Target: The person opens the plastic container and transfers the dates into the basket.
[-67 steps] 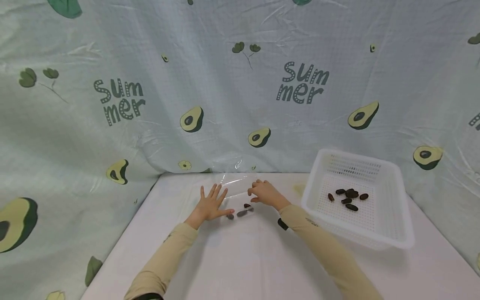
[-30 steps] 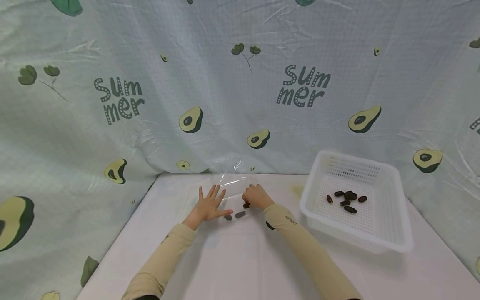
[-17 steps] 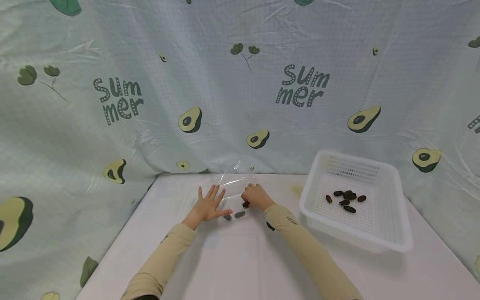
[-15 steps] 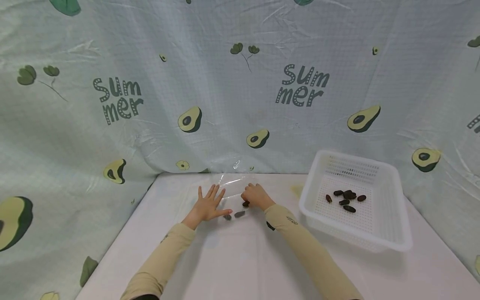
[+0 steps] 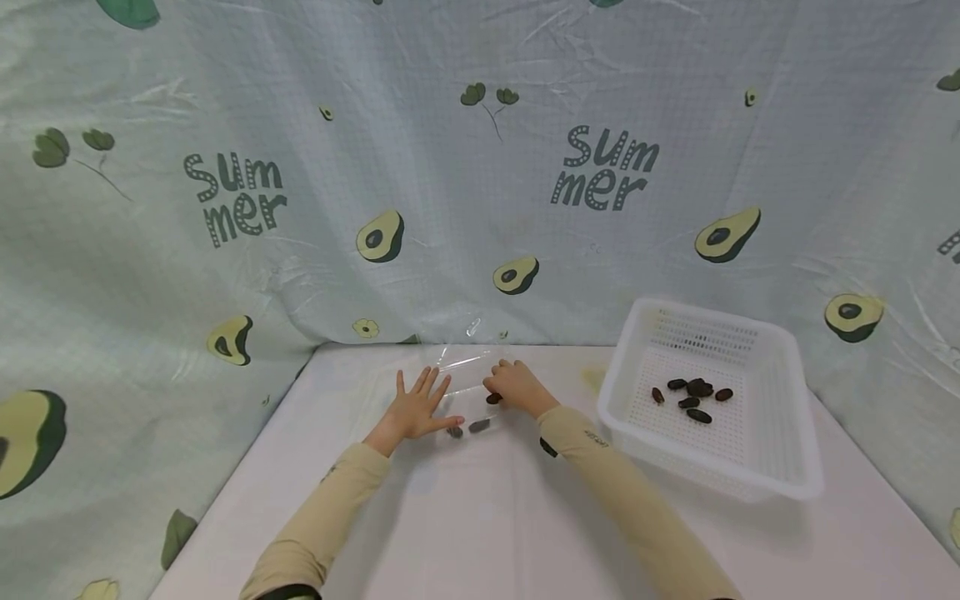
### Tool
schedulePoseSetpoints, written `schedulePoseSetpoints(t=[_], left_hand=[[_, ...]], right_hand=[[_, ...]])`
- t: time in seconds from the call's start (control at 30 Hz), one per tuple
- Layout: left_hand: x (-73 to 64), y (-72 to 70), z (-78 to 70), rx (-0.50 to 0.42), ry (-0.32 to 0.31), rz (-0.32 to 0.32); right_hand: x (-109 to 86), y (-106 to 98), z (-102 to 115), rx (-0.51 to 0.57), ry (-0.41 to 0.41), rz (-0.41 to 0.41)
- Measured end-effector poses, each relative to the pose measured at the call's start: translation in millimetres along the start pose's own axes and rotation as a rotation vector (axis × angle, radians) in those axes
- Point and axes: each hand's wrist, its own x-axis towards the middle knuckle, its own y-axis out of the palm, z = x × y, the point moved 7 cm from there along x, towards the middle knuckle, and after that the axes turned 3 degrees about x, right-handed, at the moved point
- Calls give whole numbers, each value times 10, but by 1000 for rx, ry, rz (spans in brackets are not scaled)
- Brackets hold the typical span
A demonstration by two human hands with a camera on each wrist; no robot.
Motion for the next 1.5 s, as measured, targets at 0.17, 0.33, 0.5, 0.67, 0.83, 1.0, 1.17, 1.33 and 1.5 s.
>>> schedulePoseSetpoints(t=[0.17, 0.33, 0.5, 0.67, 0.83, 1.0, 1.17, 1.33, 1.5], left_hand=[[16, -16, -5, 2, -3, 1], [11, -29, -15, -8, -1, 4], [-12, -47, -33, -23, 7, 6], [-28, -66, -43, -17, 15, 0], [-40, -73, -41, -7, 18, -8], [-40, -70, -41, -6, 24, -15], [-43, -64, -30, -9, 22, -14], [-44, -65, -39, -12, 24, -15], [-40, -62, -41, -12, 23, -15]], right_hand=[[-93, -170, -103, -11, -48, -48], [-291, -473, -172, -23, -109, -129], [-555, -769, -253, -53, -161, -198], [-826, -914, -429, -102, -180, -269], [-1150, -976, -652, -151, -224, -392], [-1470, -1009, -933, -183, -206, -468], [-1700, -897, -1231, -143, -136, -423], [-1896, -787, -1498, -171, -99, -468], [-1995, -639, -1796, -186, 0, -414]])
